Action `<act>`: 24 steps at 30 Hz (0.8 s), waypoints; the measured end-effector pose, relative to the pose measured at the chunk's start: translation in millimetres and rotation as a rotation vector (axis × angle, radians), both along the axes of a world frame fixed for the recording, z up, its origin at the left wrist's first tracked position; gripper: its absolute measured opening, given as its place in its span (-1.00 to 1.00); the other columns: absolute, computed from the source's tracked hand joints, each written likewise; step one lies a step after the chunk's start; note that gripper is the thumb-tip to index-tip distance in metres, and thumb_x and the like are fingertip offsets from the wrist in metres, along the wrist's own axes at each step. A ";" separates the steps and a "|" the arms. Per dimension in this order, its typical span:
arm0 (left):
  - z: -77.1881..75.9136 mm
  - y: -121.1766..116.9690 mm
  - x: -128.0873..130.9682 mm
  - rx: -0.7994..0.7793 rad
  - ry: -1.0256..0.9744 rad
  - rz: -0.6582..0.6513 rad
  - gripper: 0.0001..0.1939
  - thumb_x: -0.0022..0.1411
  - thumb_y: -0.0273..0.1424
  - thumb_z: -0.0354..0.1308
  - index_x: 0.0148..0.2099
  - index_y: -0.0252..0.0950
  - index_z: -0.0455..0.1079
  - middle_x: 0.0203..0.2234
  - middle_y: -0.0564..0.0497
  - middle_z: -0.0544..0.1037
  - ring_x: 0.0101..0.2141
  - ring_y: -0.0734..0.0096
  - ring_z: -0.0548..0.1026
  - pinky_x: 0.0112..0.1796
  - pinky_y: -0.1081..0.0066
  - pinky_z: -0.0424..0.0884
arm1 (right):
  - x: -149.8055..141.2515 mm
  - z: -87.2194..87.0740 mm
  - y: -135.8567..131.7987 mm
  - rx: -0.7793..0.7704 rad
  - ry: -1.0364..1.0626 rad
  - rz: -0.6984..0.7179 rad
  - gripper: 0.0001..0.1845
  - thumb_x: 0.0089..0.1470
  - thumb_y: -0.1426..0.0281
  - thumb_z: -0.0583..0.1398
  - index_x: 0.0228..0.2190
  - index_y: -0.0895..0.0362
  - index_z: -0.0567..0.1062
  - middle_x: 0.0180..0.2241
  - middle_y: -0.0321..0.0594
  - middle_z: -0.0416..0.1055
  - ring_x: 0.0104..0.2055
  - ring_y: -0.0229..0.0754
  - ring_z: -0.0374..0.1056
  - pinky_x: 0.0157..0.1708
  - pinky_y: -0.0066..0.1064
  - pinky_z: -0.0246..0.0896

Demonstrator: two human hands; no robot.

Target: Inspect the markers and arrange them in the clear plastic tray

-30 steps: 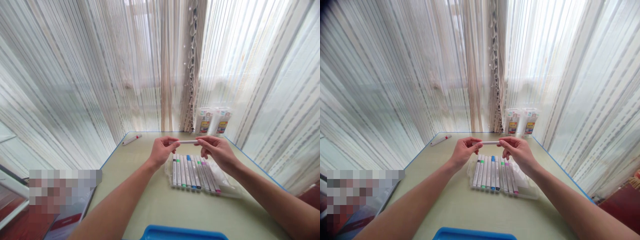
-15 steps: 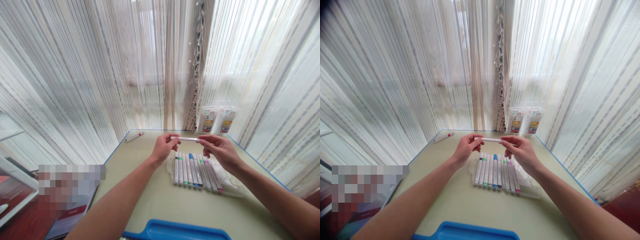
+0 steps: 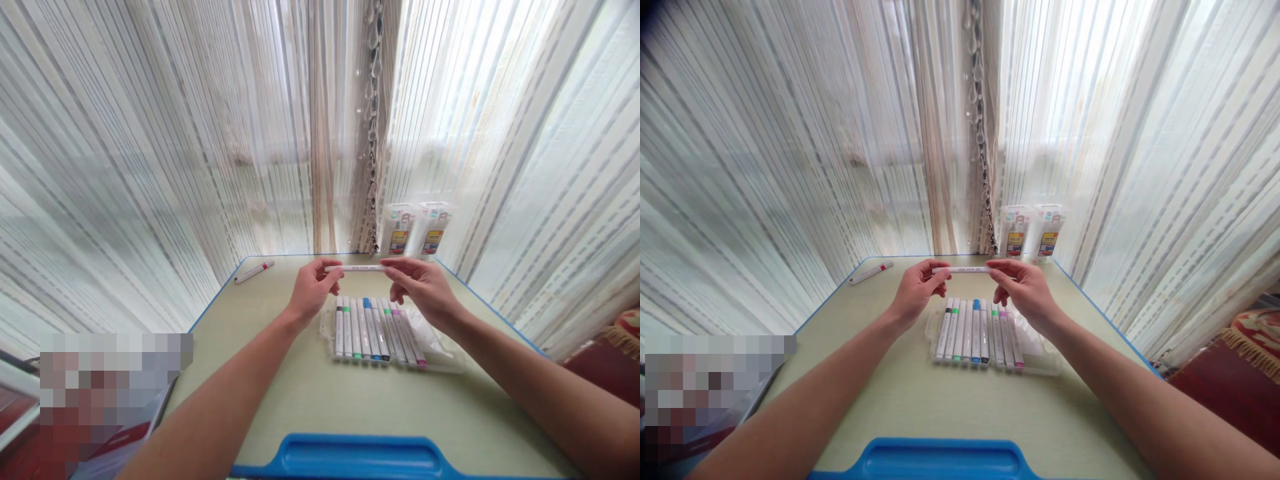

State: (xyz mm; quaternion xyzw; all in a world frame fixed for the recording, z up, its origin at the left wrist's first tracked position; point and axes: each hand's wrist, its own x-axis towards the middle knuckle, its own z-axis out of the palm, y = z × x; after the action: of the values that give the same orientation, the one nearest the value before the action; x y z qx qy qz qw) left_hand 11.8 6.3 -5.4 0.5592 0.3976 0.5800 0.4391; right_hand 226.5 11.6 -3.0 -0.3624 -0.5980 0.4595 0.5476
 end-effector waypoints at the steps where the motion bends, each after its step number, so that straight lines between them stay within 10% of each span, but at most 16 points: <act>1: -0.5 0.6 -0.1 0.013 0.005 0.007 -0.78 0.10 -0.38 0.27 -0.20 -0.40 0.47 -0.48 0.00 0.51 -0.56 0.55 0.40 -0.51 0.47 0.41 | -0.4 0.3 0.1 -0.011 0.005 0.008 -0.55 -0.09 0.16 0.38 -0.23 0.23 0.57 -0.66 -0.29 0.43 -0.69 -0.28 0.33 -0.71 -0.47 0.20; 24: -6.6 -1.6 2.0 0.037 0.162 0.009 -0.65 0.00 -0.17 0.37 -0.33 -0.38 0.48 -0.66 0.10 0.39 -0.64 0.59 0.29 -0.60 0.54 0.19 | 1.7 -6.3 1.7 0.032 -0.148 0.032 -0.54 -0.15 0.10 0.40 -0.32 0.20 0.59 -0.65 -0.25 0.46 -0.68 -0.27 0.33 -0.71 -0.47 0.22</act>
State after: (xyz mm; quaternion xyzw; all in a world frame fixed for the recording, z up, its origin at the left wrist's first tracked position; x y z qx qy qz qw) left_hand 13.8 4.7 -12.0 0.6106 0.4236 0.5418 0.3926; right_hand 228.1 13.4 -9.2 -0.3769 -0.6500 0.4303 0.5003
